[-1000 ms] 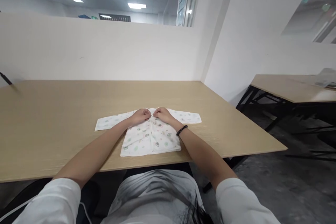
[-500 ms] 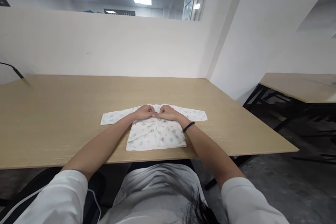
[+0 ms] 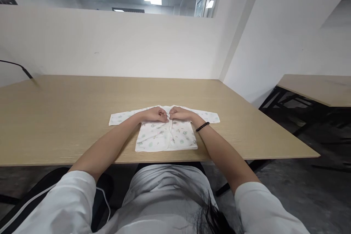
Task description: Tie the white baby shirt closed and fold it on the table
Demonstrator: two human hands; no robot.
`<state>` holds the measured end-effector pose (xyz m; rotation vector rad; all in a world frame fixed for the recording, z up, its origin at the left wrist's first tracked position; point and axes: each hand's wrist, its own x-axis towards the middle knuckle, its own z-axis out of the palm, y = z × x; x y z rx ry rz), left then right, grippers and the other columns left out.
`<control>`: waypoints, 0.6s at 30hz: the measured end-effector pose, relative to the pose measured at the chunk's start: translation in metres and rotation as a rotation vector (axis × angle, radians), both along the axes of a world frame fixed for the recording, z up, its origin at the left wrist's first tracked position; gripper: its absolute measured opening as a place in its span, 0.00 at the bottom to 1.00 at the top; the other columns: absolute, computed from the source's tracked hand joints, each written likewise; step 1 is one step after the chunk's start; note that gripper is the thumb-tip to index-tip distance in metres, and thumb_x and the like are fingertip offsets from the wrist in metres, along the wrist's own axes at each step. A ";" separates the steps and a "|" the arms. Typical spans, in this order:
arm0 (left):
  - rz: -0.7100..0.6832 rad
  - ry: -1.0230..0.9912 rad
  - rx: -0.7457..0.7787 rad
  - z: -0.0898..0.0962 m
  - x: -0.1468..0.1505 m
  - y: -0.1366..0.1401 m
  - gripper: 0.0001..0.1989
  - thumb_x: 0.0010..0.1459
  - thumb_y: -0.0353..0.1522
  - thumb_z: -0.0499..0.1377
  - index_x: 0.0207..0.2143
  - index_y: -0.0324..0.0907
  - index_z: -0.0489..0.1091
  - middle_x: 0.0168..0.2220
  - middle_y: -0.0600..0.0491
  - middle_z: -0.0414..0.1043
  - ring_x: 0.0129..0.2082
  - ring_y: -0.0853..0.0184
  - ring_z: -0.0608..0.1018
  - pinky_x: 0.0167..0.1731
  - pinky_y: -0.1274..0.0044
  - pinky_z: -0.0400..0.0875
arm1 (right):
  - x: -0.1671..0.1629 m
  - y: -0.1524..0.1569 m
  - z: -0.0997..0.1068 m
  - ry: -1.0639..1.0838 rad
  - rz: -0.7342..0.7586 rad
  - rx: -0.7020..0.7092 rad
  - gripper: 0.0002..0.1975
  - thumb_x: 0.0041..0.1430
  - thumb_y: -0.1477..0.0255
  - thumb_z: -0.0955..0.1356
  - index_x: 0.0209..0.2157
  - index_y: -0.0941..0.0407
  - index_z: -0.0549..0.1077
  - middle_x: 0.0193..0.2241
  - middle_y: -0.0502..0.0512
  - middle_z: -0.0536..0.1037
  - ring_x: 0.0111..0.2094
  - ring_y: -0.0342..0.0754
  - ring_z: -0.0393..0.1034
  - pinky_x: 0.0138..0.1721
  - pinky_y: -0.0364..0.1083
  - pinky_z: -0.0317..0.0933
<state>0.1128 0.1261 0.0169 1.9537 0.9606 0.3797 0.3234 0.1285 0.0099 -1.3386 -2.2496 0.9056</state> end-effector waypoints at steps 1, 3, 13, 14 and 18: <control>0.001 -0.002 -0.003 -0.002 0.000 0.001 0.15 0.41 0.42 0.70 0.23 0.41 0.74 0.22 0.55 0.69 0.23 0.70 0.66 0.25 0.77 0.58 | 0.001 0.001 0.000 0.004 0.027 -0.022 0.09 0.45 0.70 0.70 0.18 0.56 0.68 0.14 0.44 0.65 0.19 0.41 0.57 0.22 0.42 0.48; 0.012 -0.002 -0.008 -0.005 0.000 0.003 0.15 0.42 0.43 0.70 0.23 0.40 0.75 0.21 0.55 0.68 0.22 0.71 0.65 0.24 0.77 0.56 | 0.003 0.004 0.001 0.011 0.089 -0.070 0.07 0.44 0.69 0.71 0.20 0.56 0.71 0.16 0.44 0.68 0.20 0.41 0.59 0.22 0.41 0.50; 0.006 -0.020 -0.089 -0.011 -0.002 0.010 0.11 0.41 0.39 0.69 0.25 0.40 0.77 0.21 0.55 0.69 0.21 0.71 0.64 0.24 0.77 0.57 | 0.006 0.010 -0.002 0.094 0.245 -0.164 0.07 0.43 0.69 0.73 0.26 0.57 0.77 0.25 0.49 0.78 0.27 0.42 0.68 0.29 0.40 0.58; 0.001 -0.029 -0.100 -0.011 -0.004 0.010 0.11 0.42 0.39 0.69 0.25 0.40 0.77 0.22 0.55 0.69 0.22 0.71 0.65 0.25 0.77 0.58 | 0.006 0.011 -0.001 0.101 0.249 -0.165 0.08 0.43 0.68 0.74 0.27 0.57 0.78 0.26 0.49 0.78 0.27 0.43 0.68 0.29 0.40 0.59; 0.008 -0.053 -0.142 -0.010 -0.009 0.013 0.15 0.45 0.40 0.68 0.31 0.39 0.78 0.26 0.52 0.72 0.25 0.70 0.68 0.27 0.77 0.60 | 0.006 0.011 0.000 0.126 0.252 -0.165 0.09 0.43 0.67 0.74 0.28 0.57 0.78 0.27 0.50 0.78 0.29 0.43 0.69 0.30 0.41 0.60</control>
